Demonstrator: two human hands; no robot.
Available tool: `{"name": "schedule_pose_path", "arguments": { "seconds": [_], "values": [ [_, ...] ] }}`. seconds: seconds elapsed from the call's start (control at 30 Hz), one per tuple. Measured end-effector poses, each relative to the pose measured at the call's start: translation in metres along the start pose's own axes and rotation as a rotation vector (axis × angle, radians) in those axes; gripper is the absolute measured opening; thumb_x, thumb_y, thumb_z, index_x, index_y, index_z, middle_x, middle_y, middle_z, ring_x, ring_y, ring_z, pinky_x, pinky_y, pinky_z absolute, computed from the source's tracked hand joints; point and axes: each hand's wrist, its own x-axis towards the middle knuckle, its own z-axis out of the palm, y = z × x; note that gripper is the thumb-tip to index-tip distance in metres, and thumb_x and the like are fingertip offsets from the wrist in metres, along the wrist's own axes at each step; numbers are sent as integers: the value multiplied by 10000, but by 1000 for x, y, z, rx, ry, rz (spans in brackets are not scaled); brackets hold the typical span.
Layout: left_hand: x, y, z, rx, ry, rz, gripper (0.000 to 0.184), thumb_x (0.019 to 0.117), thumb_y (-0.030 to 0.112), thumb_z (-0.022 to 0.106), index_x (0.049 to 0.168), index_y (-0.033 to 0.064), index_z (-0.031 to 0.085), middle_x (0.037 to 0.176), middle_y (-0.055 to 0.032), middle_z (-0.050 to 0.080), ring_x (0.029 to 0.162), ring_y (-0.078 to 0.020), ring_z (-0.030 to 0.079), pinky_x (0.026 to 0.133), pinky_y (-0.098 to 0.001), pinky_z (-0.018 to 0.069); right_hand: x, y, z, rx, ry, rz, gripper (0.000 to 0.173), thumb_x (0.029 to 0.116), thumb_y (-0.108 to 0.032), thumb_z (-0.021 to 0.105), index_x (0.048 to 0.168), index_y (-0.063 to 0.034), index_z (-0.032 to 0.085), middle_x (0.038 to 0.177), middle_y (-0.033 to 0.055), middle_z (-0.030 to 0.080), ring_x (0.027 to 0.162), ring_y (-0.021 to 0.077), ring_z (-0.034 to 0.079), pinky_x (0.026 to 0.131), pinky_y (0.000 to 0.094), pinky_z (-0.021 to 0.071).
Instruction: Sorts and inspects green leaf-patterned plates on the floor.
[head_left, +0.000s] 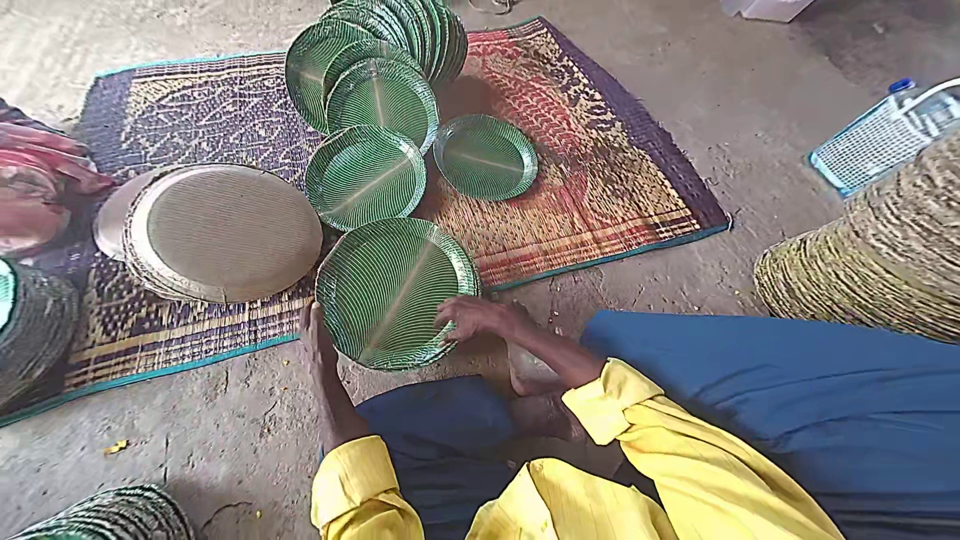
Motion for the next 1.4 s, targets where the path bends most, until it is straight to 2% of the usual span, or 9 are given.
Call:
{"name": "schedule_pose_path", "arguments": {
  "seconds": [0.23,0.4,0.6,0.87,1.03,1.13,1.2,1.27,1.4],
  "values": [
    [-14,-13,15,91,-38,-185,504,1108,294,441,1483,-41,465,1449,-276,529,1323,-339,533,1105,-520,420,-16,49,-12,331,702,515,548,957,-350,747,1350,11,623,1346,267,591,1198,397,606,1030,551,486],
    [-24,-17,22,-167,-29,-321,503,1104,370,426,1403,-20,534,1340,-226,609,1183,-271,622,997,-478,518,-11,57,7,520,734,736,711,941,-315,755,1496,17,460,1470,320,463,1360,446,485,1118,559,427],
    [-33,-17,18,-382,-91,-367,357,1084,262,441,1324,13,532,1110,-139,665,950,-183,669,817,-397,578,-6,70,26,872,687,626,618,1040,-281,621,1536,8,392,1440,277,552,1367,357,531,1158,507,403],
    [-67,1,31,-510,-246,-499,314,1087,222,410,1333,50,503,1085,-136,687,946,-219,698,811,-443,599,-15,75,17,1039,857,711,464,1037,-211,629,1442,-7,530,1357,264,602,1267,350,579,1084,515,442],
    [-96,12,32,-608,-170,-466,240,1035,116,384,1232,51,503,983,-99,664,863,-189,681,767,-405,592,-18,70,4,1035,887,696,372,1041,-234,625,1334,-6,624,1249,232,655,1137,302,619,1006,493,469],
    [-116,15,22,-677,-145,-479,245,1028,113,379,1233,56,500,1002,-110,674,891,-212,689,776,-434,597,-20,68,-5,1012,874,581,416,1073,-310,556,1330,8,632,1296,223,650,1191,282,610,1050,485,447],
    [-132,18,17,-728,-92,-494,239,1024,121,368,1209,68,509,988,-100,677,883,-208,688,768,-430,596,-18,71,-7,1127,852,506,499,1095,-415,458,1384,-30,592,1318,162,640,1178,223,611,1021,440,485],
    [-146,21,10,-781,-24,-478,233,1018,130,354,1176,69,514,952,-88,675,855,-200,686,755,-428,597,-14,64,-12,1315,826,455,502,1112,-446,365,1398,-72,539,1190,92,638,985,162,625,854,369,524],
    [-166,28,-13,-838,156,-405,244,1042,154,323,1165,63,514,951,-93,670,862,-209,687,763,-452,596,-15,57,-25,1362,735,423,537,1122,-478,295,1451,-101,491,1246,101,666,1002,199,677,856,385,545]
  ]
}}
